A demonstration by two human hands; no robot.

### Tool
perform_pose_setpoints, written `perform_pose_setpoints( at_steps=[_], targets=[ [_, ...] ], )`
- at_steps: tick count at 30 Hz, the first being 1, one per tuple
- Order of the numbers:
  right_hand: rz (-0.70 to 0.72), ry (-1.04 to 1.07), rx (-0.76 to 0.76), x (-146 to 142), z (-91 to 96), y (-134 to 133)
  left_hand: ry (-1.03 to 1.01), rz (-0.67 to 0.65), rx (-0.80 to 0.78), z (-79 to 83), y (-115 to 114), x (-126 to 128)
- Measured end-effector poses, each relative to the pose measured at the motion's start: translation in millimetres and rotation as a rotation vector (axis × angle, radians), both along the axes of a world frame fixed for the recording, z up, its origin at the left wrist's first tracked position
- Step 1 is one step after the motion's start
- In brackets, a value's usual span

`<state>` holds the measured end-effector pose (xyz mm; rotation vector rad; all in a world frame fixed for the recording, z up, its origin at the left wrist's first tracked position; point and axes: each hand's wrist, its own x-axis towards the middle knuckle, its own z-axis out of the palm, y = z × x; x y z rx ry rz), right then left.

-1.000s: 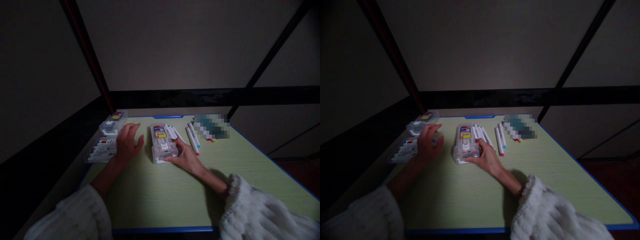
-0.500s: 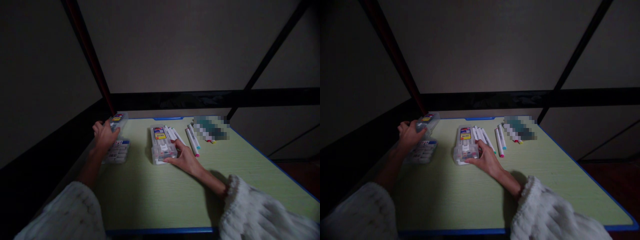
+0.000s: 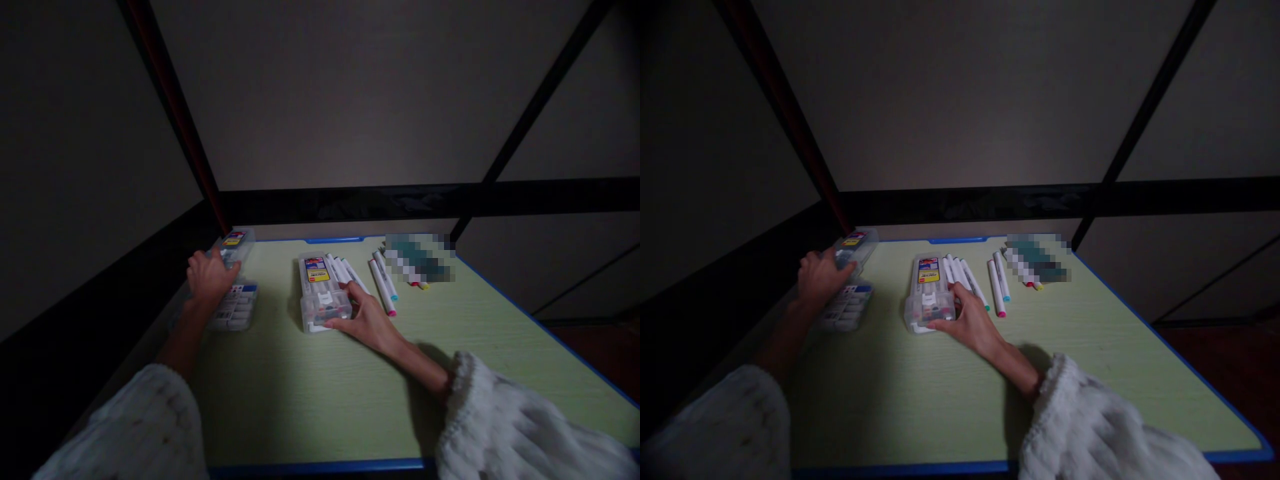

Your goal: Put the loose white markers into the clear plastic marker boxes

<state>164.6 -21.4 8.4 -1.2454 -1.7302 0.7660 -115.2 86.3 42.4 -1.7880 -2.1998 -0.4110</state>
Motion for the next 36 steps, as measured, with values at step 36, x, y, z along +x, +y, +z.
perform_pose_setpoints(
  at_steps=[36],
  targets=[
    [0.023,0.018,-0.018,0,-3.5,1,-0.187,-0.374,0.366,11.9,-21,35]
  ],
)
